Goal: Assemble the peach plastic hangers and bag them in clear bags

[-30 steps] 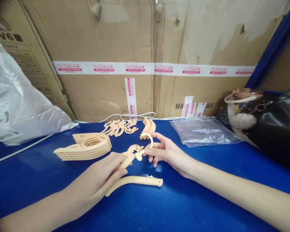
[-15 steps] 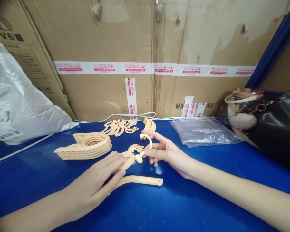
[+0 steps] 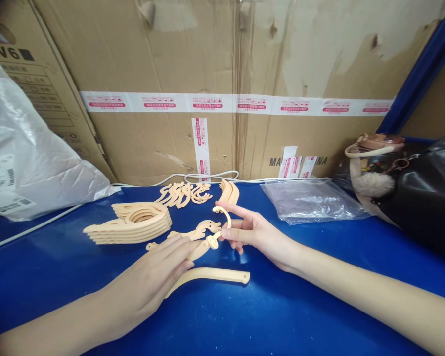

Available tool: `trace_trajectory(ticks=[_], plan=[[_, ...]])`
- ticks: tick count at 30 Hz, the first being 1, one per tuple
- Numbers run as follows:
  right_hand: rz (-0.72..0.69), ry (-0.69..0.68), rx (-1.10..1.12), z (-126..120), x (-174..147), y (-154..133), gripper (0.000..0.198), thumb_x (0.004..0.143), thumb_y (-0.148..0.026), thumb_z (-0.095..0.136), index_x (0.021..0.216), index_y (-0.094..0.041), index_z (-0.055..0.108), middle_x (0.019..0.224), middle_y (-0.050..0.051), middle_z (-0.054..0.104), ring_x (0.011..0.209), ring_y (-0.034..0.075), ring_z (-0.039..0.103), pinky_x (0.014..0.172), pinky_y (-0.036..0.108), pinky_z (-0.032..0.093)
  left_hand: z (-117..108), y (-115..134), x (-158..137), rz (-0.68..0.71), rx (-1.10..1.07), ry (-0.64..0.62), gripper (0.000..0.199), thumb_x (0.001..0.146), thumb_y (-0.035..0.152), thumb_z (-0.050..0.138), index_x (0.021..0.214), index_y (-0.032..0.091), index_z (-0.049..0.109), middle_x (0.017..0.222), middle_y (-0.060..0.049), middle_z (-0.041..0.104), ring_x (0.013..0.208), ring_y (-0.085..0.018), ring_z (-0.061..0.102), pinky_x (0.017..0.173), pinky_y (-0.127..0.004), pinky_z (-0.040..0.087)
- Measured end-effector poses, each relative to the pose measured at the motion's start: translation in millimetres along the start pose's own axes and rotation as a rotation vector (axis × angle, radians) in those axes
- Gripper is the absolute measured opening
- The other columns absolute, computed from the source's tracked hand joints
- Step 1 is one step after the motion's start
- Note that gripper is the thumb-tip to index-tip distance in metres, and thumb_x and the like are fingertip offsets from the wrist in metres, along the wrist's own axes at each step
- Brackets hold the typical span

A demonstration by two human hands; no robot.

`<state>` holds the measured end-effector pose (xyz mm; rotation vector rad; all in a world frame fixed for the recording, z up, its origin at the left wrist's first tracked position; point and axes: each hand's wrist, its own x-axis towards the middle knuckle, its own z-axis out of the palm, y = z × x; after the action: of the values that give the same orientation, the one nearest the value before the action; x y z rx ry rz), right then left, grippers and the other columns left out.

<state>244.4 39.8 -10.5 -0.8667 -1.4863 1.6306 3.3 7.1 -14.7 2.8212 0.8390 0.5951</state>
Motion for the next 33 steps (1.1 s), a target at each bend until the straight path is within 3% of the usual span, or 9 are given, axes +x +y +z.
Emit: trace_trajectory(ticks=[9, 15, 21, 33], plan=[[0.027, -0.04, -0.029, -3.2, -0.1, -1.7, 0.075, 0.078, -0.023, 0.074, 0.143, -0.027, 0.039, 0.08, 0.0, 0.062, 0.06, 0.008, 0.049, 0.048, 0.018, 0.039, 3.0, 0.3, 1.3, 0.01, -0.017, 0.031, 0.032, 0.101, 0.016, 0.028, 0.131, 0.02, 0.04, 0.114, -0.008, 0.06, 0.105, -0.023, 0.055, 0.09, -0.041, 0.047], [0.004, -0.008, -0.137, -3.1, 0.7, -7.2, 0.072, 0.078, -0.025, 0.073, 0.142, -0.024, 0.041, 0.076, -0.001, 0.063, 0.057, 0.008, 0.047, 0.047, 0.018, 0.039, 3.6, -0.1, 1.0, 0.043, 0.018, 0.01, 0.042, 0.096, 0.006, 0.032, 0.136, 0.019, 0.037, 0.126, -0.01, 0.056, 0.116, -0.024, 0.051, 0.096, -0.043, 0.044], [-0.027, 0.012, -0.204, -3.1, 0.2, -9.9, 0.07, 0.078, -0.026, 0.073, 0.141, -0.022, 0.043, 0.074, -0.002, 0.061, 0.06, 0.009, 0.048, 0.046, 0.018, 0.04, 5.5, -0.3, 1.7, 0.014, 0.076, 0.042, 0.032, 0.1, 0.015, 0.03, 0.127, 0.016, 0.046, 0.112, -0.011, 0.062, 0.1, -0.026, 0.057, 0.085, -0.043, 0.048], [-0.077, 0.052, -0.293, 1.6, -4.1, -12.8, 0.067, 0.079, -0.027, 0.071, 0.14, -0.024, 0.042, 0.075, -0.002, 0.057, 0.065, 0.012, 0.049, 0.049, 0.021, 0.041, 6.1, 1.5, -1.4, 0.058, 0.231, 0.031, 0.039, 0.094, 0.006, 0.031, 0.132, 0.012, 0.037, 0.109, -0.012, 0.065, 0.097, -0.025, 0.063, 0.079, -0.038, 0.053]])
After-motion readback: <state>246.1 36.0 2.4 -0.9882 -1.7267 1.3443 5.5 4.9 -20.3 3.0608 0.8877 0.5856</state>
